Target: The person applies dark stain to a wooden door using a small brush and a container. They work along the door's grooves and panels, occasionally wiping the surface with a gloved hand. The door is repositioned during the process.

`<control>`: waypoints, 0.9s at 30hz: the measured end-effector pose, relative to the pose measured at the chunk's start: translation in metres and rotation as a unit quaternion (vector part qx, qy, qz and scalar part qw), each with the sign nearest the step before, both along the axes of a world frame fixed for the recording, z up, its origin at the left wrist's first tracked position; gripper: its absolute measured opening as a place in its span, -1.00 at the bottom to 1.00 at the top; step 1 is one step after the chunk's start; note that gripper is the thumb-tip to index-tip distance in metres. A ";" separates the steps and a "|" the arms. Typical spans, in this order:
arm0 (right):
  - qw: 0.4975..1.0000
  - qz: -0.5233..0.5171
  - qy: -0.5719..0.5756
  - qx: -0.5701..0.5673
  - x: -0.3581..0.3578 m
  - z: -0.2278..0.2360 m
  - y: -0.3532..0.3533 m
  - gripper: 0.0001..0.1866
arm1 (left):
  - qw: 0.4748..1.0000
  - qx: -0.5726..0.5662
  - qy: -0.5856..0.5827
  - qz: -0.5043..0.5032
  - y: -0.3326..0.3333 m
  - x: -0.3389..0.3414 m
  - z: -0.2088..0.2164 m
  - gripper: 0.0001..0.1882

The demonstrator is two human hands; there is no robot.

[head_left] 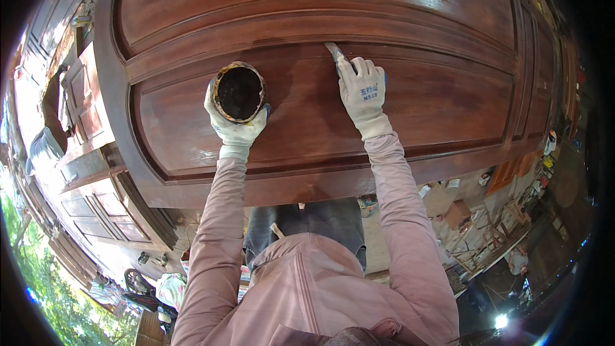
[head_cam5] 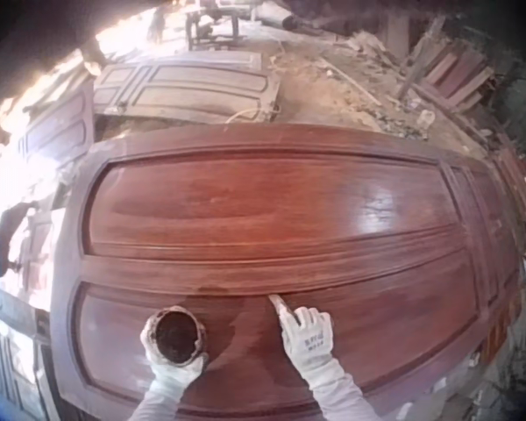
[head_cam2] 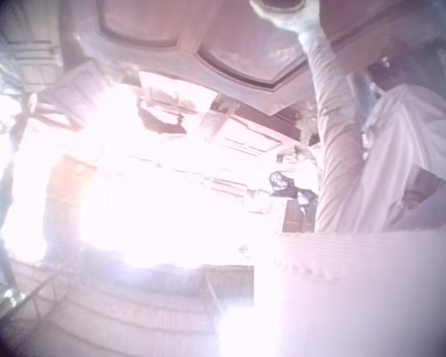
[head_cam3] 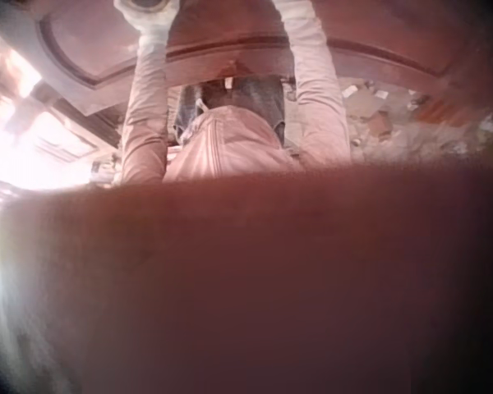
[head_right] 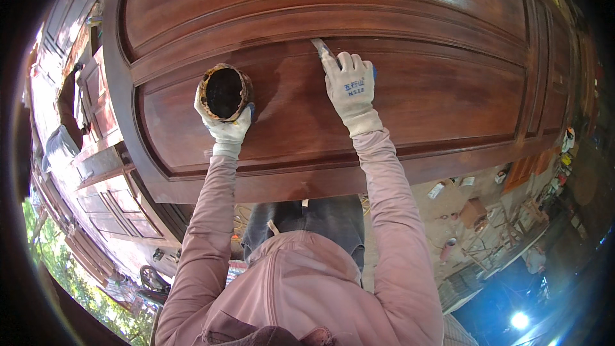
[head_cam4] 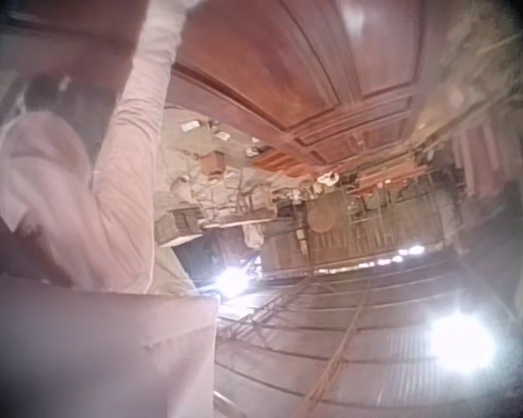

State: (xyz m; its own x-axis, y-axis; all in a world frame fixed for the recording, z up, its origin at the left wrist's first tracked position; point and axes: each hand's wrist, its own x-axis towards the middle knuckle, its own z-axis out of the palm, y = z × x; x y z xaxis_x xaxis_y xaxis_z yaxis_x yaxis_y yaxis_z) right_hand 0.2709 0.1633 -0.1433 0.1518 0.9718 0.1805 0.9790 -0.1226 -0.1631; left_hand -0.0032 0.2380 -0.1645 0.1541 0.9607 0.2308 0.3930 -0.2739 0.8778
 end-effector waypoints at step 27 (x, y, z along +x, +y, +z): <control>0.998 -0.027 0.049 -0.033 0.003 0.016 0.009 -0.48 | 1.000 -0.009 -0.006 -0.007 -0.001 -0.002 -0.003 0.12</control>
